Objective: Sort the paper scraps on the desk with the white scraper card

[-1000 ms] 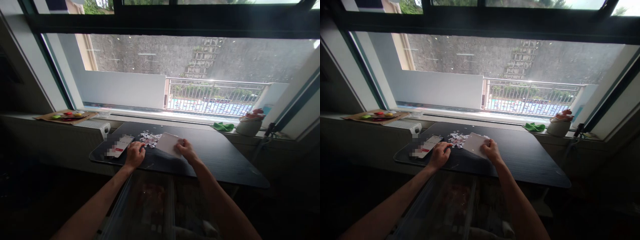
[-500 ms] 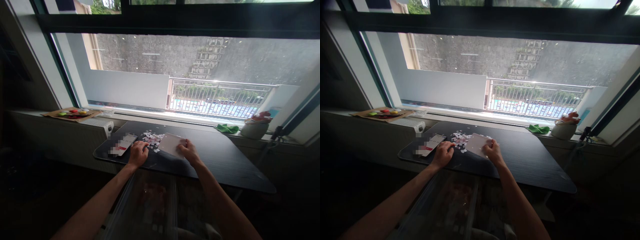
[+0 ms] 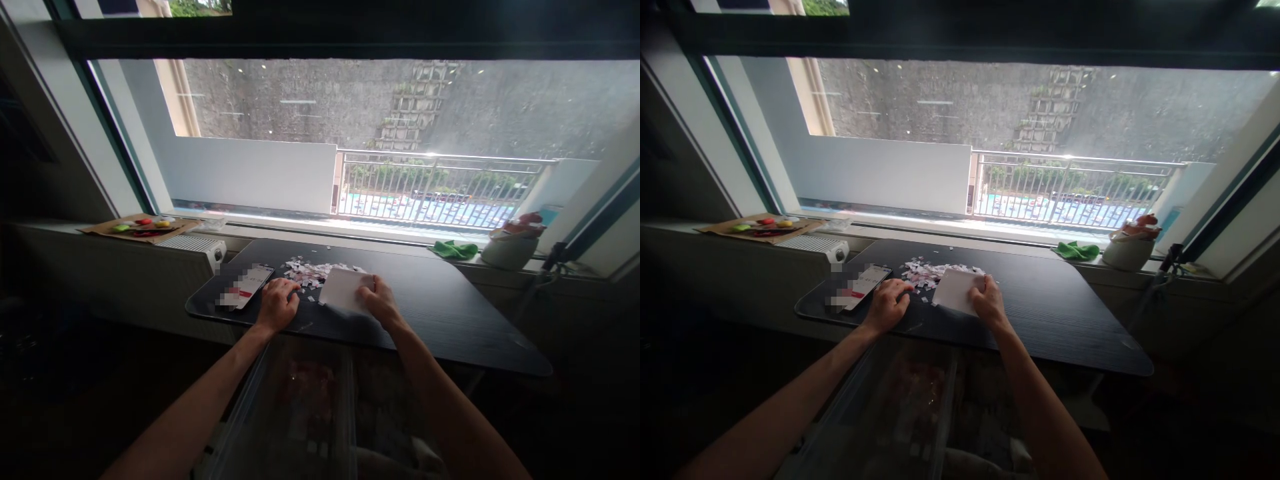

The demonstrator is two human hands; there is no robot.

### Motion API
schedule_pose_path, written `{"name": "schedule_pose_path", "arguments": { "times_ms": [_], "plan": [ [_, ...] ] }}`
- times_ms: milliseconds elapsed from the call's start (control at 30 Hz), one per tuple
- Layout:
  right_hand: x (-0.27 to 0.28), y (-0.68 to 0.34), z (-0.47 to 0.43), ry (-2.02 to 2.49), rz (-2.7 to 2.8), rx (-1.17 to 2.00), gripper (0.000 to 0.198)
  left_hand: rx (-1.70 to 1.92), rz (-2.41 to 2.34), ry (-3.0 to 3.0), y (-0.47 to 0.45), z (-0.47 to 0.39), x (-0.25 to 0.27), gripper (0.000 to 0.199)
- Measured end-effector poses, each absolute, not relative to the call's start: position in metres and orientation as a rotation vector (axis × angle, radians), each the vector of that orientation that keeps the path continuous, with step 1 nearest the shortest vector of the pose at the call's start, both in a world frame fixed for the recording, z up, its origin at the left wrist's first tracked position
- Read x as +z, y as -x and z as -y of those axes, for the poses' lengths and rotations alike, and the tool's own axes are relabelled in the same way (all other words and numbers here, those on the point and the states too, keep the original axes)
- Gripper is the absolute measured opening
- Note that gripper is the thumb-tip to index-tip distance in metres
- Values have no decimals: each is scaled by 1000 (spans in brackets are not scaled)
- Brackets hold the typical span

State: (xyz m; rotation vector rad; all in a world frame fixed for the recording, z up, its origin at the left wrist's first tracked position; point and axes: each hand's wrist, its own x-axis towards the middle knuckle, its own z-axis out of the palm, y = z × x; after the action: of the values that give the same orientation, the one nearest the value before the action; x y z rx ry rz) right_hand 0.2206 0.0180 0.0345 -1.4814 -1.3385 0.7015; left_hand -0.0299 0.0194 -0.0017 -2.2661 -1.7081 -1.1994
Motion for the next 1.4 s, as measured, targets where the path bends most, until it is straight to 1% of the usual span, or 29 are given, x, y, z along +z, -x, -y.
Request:
{"name": "schedule_pose_path", "arguments": {
  "times_ms": [300,467,600,767,1000,1167,1300,1400],
  "plan": [
    [45,-243,-12,1561,1316,671,19,-1201,1701,2279,30,-20,-2,25],
    [51,-282,2,1632,1267,721,16,-1208,1689,2290,31,-20,-2,24],
    [52,-303,8,1605,1220,764,20,-1212,1687,2287,30,-20,-2,24],
    [47,-278,-8,1538,1214,718,26,-1204,1687,2269,31,-21,-2,24],
    [37,-253,-26,1630,1223,547,24,-1216,1688,2267,31,-21,-3,25],
    [35,-239,-24,1580,1330,563,19,-1233,1688,2264,31,-22,-3,24],
    [40,-236,-22,1554,1351,542,24,-1236,1680,2269,31,-22,-4,25],
    [40,-233,-23,1546,1369,535,23,-1240,1674,2268,31,-23,-4,25]
  ]
}}
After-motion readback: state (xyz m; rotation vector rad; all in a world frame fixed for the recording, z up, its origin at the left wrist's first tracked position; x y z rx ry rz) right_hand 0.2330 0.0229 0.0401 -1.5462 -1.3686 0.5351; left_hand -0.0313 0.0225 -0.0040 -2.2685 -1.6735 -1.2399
